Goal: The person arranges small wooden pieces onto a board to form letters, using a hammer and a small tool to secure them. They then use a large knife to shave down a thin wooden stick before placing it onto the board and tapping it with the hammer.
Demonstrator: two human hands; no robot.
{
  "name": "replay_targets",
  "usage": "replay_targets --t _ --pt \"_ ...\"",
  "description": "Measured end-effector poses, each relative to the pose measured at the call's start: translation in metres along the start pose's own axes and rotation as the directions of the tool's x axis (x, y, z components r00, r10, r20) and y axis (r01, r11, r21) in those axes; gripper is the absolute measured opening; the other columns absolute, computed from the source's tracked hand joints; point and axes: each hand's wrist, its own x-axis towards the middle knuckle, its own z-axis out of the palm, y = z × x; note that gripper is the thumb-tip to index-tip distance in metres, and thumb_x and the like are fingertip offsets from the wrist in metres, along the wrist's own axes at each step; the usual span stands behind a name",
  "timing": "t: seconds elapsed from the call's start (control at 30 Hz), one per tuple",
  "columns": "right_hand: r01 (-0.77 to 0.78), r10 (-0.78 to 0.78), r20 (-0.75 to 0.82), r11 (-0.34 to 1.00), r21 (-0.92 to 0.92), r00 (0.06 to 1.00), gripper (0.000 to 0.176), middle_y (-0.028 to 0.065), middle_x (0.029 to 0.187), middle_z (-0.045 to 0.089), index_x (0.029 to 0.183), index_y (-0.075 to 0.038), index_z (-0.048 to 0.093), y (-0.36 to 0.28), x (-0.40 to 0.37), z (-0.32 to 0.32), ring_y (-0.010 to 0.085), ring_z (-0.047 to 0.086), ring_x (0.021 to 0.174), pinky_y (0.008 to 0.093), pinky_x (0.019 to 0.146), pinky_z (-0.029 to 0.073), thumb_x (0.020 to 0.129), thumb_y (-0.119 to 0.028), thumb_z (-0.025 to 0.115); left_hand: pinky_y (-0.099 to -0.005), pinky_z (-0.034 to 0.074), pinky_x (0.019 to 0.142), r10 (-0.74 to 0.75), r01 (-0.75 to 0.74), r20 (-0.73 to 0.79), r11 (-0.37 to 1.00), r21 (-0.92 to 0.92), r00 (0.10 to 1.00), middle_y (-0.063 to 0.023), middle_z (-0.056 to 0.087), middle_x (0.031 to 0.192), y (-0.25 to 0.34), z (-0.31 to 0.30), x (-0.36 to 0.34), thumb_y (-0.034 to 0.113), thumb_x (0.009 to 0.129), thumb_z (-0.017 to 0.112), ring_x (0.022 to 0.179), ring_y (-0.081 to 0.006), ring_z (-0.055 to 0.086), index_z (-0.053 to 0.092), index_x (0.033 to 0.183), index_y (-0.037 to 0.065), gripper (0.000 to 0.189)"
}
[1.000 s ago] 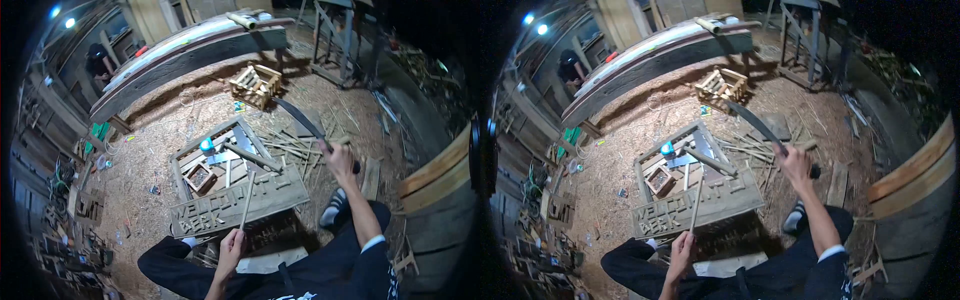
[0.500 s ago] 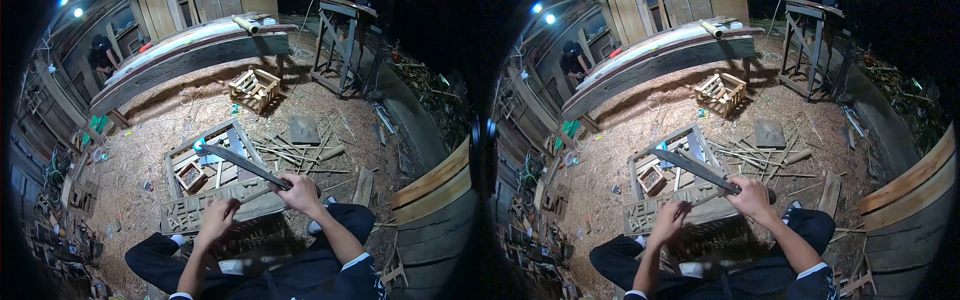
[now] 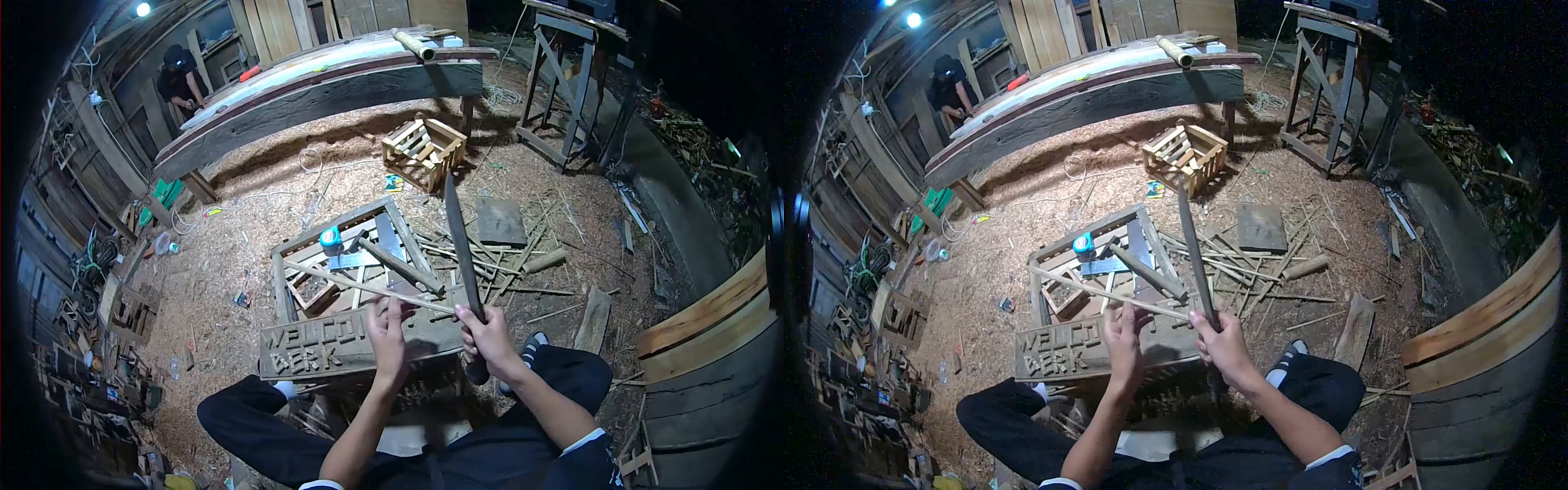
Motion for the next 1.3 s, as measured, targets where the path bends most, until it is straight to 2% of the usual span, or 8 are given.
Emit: replay_targets --t 0.03,0.2,0.27,0.3,0.4,0.63,0.93,1.3 --pt "-0.007 0.008 0.032 0.999 -0.039 0.999 0.029 -0.0056 0.06 0.048 0.098 -0.003 0.067 0.0 0.0 -0.004 0.0048 0.042 0.045 0.0241 0.04 0.03 0.103 -0.032 0.067 -0.0356 0.053 0.096 0.113 -0.114 0.027 0.992 0.06 0.993 -0.0098 0.071 0.094 -0.002 0.009 0.005 0.026 0.112 0.049 0.094 -0.0191 0.07 0.05 0.131 -0.003 0.034" --pt "0.01 -0.002 0.021 0.927 -0.376 1.0 0.041 0.0037 0.07 0.064 0.1 0.001 0.072 0.0 0.002 -0.016 0.0104 0.057 0.053 0.0285 0.048 0.044 0.1 -0.04 0.069 -0.0376 0.057 0.09 0.112 -0.107 0.081 0.992 -0.059 0.99 -0.0109 0.068 0.099 0.012 0.017 0.007 0.027 0.112 0.049 0.094 -0.0218 0.07 0.051 0.122 0.001 0.028" --pt "0.17 -0.198 0.022 0.772 -0.612 0.98 0.054 0.0131 0.085 0.075 0.109 0.003 0.074 0.01 0.004 -0.021 0.0179 0.068 0.072 0.0338 0.068 0.054 0.095 -0.049 0.072 -0.0398 0.06 0.088 0.094 -0.087 0.08 0.992 -0.086 0.992 -0.01 0.064 0.098 0.017 0.013 0.006 0.028 0.111 0.049 0.093 -0.0227 0.071 0.052 0.119 0.004 0.025" --pt "0.145 -0.151 0.043 0.769 -0.623 0.988 0.065 0.0185 0.097 0.077 0.117 0.002 0.074 -0.008 -0.006 -0.016 0.0245 0.072 0.086 0.0358 0.084 0.055 0.092 -0.058 0.072 -0.0404 0.06 0.087 0.061 -0.056 0.057 0.995 -0.08 0.997 -0.0091 0.062 0.097 0.022 0.01 0.005 0.028 0.111 0.048 0.088 -0.0223 0.07 0.051 0.115 0.005 0.024" --pt "0.295 -0.385 0.034 0.642 -0.707 0.922 0.066 0.0182 0.088 0.075 0.111 0.0 0.075 0.004 -0.006 -0.018 0.0267 0.071 0.08 0.0368 0.077 0.054 0.092 -0.063 0.068 -0.0385 0.059 0.075 -0.005 0.005 0.003 0.998 -0.069 1.0 -0.0069 0.057 0.092 0.027 0.007 0.001 0.03 0.111 0.046 0.075 -0.0193 0.064 0.048 0.111 0.008 0.022" --pt "0.242 -0.347 0.048 0.54 -0.806 0.936 0.069 0.0141 0.066 0.066 0.097 -0.003 0.074 -0.023 -0.011 -0.013 0.0351 0.071 0.068 0.0447 0.064 0.052 0.094 -0.07 0.059 -0.0225 0.027 0.043 -0.152 0.154 0.135 0.988 -0.002 0.979 0.0036 0.043 0.072 0.032 -0.012 -0.015 0.034 0.112 0.047 0.054 -0.0038 0.038 0.052 0.111 0.009 0.025" --pt "0.574 -0.585 0.415 0.107 -0.812 0.696 0.056 0.0123 0.065 0.064 0.075 -0.007 0.067 -0.001 -0.003 0.016 0.0322 0.067 0.059 0.043 0.053 0.05 0.091 -0.06 0.07 -0.024 0.03 0.049 -0.236 0.174 0.197 0.942 0.286 0.952 0.0058 0.046 0.069 0.031 -0.016 -0.048 0.028 0.113 0.048 0.055 -0.003 0.038 0.059 0.113 0.003 0.026" --pt "0.641 -0.619 0.504 -0.001 -0.767 0.602 0.065 0.009 0.054 0.057 0.065 -0.009 0.054 0.0 0.005 0.034 0.0296 0.064 0.05 0.0406 0.046 0.046 0.087 -0.068 0.07 -0.0251 0.03 0.049 -0.227 0.167 0.159 0.932 0.321 0.961 0.0054 0.049 0.072 0.03 -0.036 -0.053 0.022 0.111 0.051 0.057 -0.0024 0.039 0.061 0.109 0.004 0.021"
